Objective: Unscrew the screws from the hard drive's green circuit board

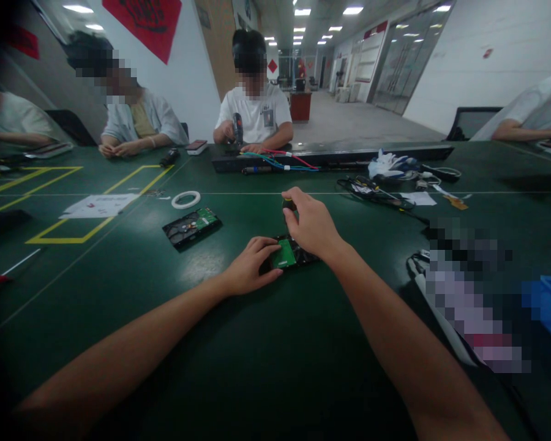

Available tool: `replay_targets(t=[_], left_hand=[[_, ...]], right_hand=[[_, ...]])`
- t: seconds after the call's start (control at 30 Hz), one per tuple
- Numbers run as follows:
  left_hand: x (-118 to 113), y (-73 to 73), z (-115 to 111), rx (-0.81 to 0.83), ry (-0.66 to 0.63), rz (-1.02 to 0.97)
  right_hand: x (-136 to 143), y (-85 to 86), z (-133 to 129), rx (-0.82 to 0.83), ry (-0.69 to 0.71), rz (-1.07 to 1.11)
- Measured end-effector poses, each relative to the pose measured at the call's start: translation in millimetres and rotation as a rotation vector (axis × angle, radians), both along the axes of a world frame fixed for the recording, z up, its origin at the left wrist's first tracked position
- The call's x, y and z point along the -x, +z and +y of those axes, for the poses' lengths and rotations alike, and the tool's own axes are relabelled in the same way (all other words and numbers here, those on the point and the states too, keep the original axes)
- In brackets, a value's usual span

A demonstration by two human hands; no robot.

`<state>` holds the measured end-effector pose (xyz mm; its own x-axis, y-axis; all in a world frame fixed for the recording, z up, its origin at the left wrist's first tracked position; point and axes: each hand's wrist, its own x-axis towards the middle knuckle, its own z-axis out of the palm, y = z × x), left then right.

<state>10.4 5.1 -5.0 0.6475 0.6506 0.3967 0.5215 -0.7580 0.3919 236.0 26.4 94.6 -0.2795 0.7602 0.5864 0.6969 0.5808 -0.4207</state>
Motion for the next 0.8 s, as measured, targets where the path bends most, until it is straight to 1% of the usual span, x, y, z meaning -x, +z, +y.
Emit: replay_targets(t=[0.2, 0.43, 0.6, 0.73, 0.8], left_hand=[[0.3, -1.9, 1.7, -0.009, -0.002, 0.005], [0.8, -4.9, 2.9, -0.002, -0.005, 0.007], [0.7, -5.1, 3.0, -0.014, -0.01, 0.003], [0.8, -5.3, 2.3, -0.012, -0.004, 0.017], [1.0, -5.8, 2.1, -0.009, 0.002, 0.012]], right_hand=[[1.4, 1.4, 0.6, -0.003, -0.01, -0.003], [8.0, 1.9, 0.8, -0.035, 0.006, -0.057], [5.2, 1.1, 2.3, -0.057, -0.027, -0.076], [1.8, -1.7, 4.2, -0.05, -0.064, -0.052], [-0.2, -3.6, 4.9, -0.037, -0.059, -0.028]])
